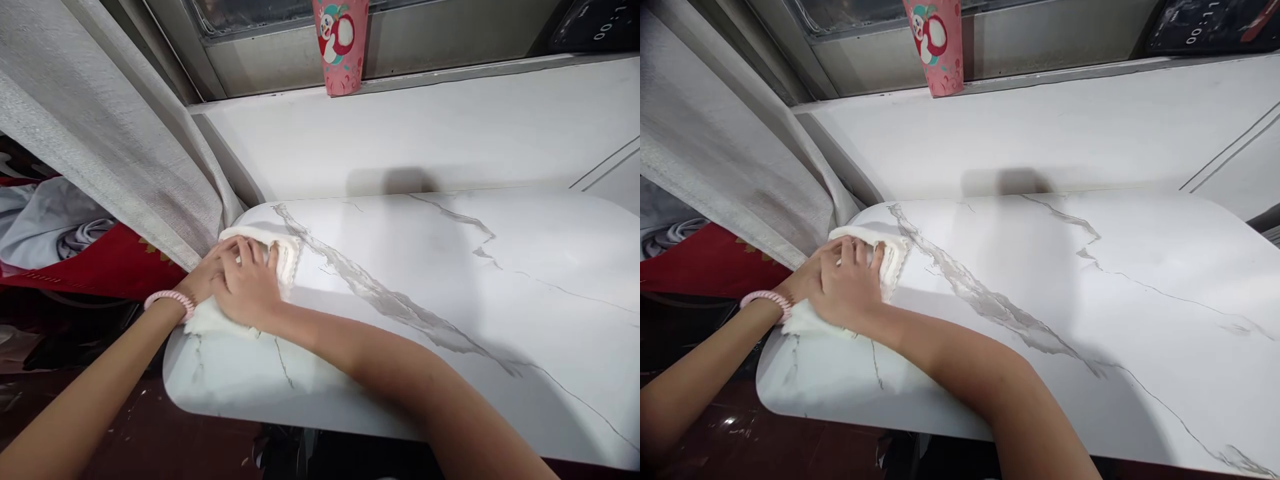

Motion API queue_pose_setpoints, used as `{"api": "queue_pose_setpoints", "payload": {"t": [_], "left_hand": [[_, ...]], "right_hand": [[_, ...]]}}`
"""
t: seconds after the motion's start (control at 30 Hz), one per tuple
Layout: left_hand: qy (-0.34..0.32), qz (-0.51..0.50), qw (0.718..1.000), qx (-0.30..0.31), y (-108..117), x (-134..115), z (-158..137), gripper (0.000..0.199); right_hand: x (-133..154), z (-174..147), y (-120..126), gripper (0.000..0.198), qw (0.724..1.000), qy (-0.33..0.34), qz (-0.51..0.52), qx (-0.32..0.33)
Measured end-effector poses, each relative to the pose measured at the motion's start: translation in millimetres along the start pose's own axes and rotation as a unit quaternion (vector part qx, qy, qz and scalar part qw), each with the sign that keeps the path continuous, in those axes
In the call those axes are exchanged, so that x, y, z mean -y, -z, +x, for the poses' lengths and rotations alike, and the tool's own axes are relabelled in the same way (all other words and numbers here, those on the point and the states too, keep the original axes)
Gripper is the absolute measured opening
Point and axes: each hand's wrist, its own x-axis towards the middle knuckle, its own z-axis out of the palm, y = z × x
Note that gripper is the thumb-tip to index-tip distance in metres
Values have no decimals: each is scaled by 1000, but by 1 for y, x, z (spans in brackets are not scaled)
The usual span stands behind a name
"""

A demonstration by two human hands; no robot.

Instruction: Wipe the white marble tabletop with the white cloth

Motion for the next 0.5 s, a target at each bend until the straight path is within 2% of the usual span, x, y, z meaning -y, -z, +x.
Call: {"api": "queue_pose_setpoints", "payload": {"t": [0.1, 0.27, 0.37, 0.5], "left_hand": [[-44, 1, 998, 36, -7, 10, 41, 49], [-69, -18, 996, 48, -19, 36, 100, 48], [-71, -21, 996, 54, -19, 45, 124, 47], [-67, -17, 996, 57, -14, 50, 142, 43]], "right_hand": [[-23, 23, -1, 33, 1000, -11, -10, -24], [-57, 61, -2, 30, 997, -24, -23, -64], [-72, 80, -4, 31, 997, -22, -30, -63], [-83, 99, -5, 31, 998, -22, -40, -46]]}}
